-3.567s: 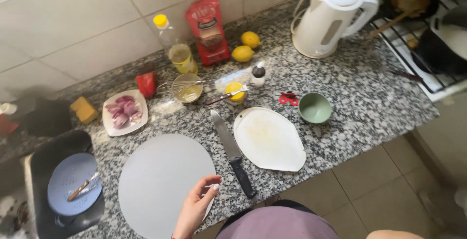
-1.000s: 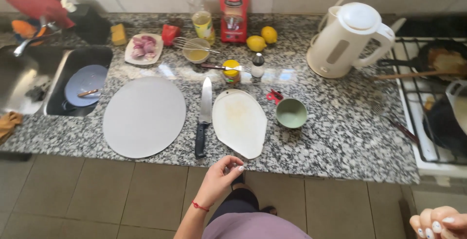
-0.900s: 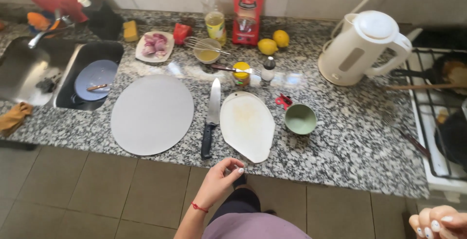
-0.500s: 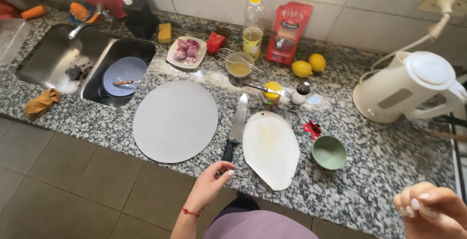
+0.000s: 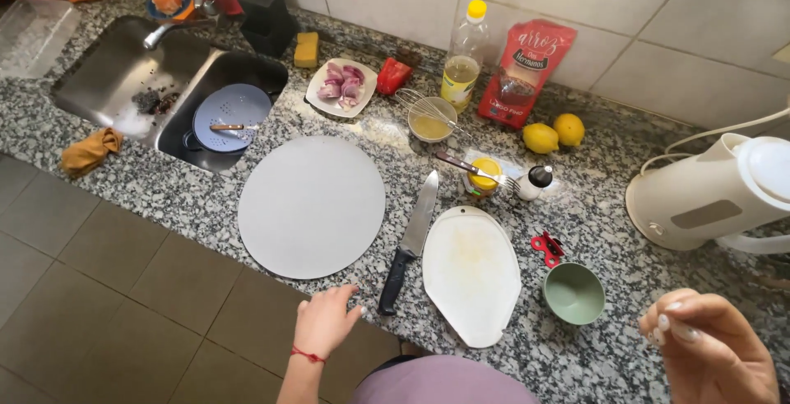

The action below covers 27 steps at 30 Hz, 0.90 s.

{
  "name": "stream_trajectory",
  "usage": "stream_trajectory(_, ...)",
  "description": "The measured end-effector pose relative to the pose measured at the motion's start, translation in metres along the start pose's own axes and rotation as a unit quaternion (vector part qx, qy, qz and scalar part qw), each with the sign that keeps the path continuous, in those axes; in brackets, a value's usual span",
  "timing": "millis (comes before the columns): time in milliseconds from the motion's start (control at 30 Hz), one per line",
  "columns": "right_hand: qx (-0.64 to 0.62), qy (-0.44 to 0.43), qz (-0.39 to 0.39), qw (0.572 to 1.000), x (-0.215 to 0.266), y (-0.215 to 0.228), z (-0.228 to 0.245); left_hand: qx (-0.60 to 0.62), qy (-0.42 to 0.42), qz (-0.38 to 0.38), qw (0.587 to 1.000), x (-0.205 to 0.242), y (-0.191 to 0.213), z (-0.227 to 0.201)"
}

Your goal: Preparing salad ingredients and mixing a mustard dressing, involving chopping herbs, pouring liquids, and stirring a pot.

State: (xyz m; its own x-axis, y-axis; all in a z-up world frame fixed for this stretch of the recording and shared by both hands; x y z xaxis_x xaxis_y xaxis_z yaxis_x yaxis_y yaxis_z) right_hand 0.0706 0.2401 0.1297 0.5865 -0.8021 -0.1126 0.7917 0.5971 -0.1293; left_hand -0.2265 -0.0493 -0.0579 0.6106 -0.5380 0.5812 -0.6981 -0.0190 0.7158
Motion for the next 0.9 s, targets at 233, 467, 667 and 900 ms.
stream_trajectory(233,0.097,-0.049,-0.062,0.992,-0.009,0.037,-0.012,-0.001,-0.008,0.058,0.998,0.013,-0.024,-0.013)
stream_trajectory(467,0.358,-0.038,-0.111,0.926,-0.013,0.036,-0.005,-0.031,0.042,0.095,0.994,0.022,-0.053,0.02)
stream_trajectory(667,0.719,-0.201,0.137,0.65,-0.026,0.052,-0.088,-0.072,0.08,0.07,0.992,0.024,-0.043,-0.013)
stream_trajectory(900,0.663,-0.284,0.357,0.593,-0.007,0.04,-0.137,-0.005,0.154,0.162,0.975,0.025,-0.068,-0.016)
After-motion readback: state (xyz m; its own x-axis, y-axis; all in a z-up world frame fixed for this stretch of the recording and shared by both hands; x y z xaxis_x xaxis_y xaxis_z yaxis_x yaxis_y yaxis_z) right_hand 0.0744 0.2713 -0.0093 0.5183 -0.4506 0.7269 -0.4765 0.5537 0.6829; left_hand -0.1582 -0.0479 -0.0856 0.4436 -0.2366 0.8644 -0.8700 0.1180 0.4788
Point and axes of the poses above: each hand's wrist, its own x-axis away from the middle knuckle, its own y-axis out of the back of the hand, z = x × y, the point moved 8 cm from there along -x, towards the middle knuckle, and after that the axes turned 9 degrees about x, right-handed, at the moved point
